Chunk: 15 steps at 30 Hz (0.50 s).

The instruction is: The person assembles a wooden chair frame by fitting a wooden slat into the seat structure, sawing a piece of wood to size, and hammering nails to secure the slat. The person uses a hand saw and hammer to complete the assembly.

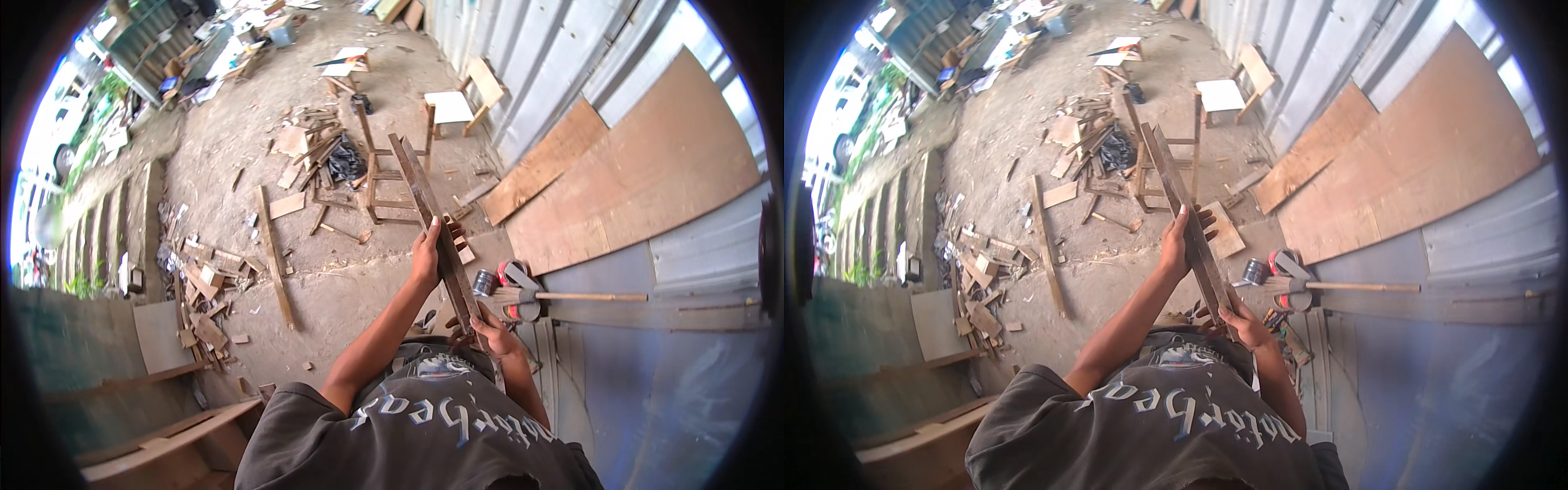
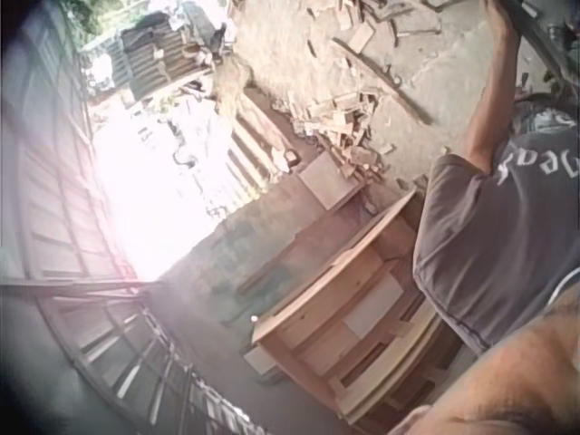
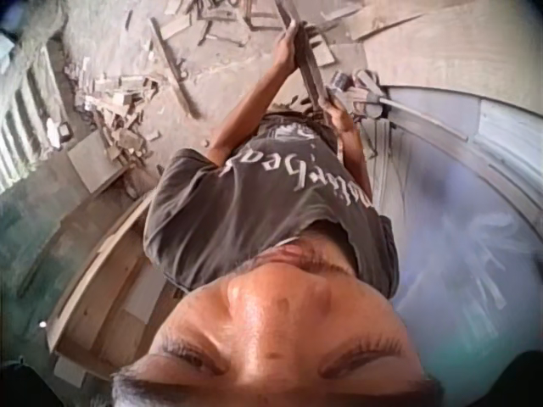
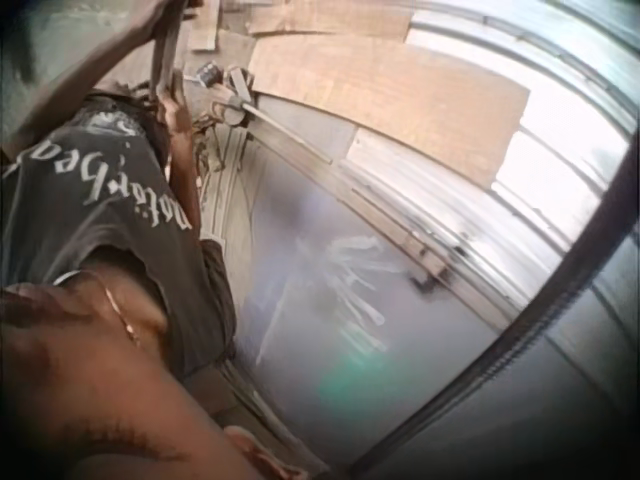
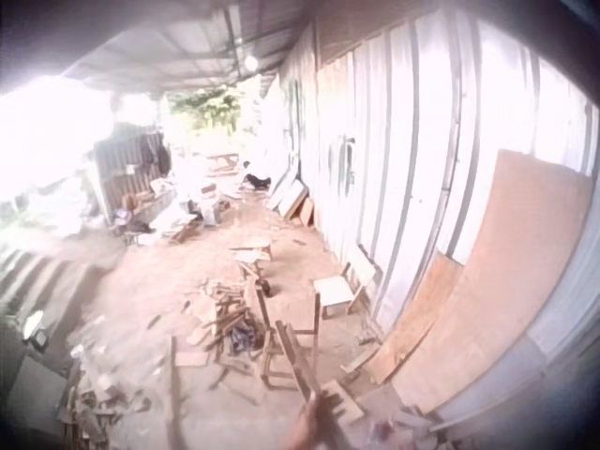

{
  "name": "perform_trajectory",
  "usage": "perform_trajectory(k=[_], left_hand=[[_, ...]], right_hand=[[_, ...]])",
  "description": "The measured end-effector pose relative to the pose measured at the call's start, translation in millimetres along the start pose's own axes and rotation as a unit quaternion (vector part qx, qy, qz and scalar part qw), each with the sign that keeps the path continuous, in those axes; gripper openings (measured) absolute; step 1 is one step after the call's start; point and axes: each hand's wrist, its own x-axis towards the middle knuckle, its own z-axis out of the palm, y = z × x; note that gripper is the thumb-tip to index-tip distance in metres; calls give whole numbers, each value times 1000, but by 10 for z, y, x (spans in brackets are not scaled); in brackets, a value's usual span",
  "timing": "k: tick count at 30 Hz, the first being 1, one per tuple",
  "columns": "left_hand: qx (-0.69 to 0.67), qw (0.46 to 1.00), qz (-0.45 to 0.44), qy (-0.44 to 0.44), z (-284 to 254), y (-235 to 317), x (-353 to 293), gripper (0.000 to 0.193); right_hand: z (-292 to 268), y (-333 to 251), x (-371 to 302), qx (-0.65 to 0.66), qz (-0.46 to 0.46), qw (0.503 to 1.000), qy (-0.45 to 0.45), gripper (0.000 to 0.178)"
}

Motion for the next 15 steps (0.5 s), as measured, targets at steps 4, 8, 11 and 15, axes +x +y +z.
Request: perform_trajectory(k=[4,8,11,15], left_hand=[[33,998,1,60,49,263,82,46],[100,990,15,101,141,378,235,37],[122,983,44,128,175,410,499,34],[94,991,23,88,127,494,1018,48]], right_hand=[[148,-379,322,-60,43,997,-8,52],[197,-513,751,-234,49,971,27,53],[334,-716,954,-344,-58,929,123,49],[43,-965,1317,-380,-134,910,101,46]])
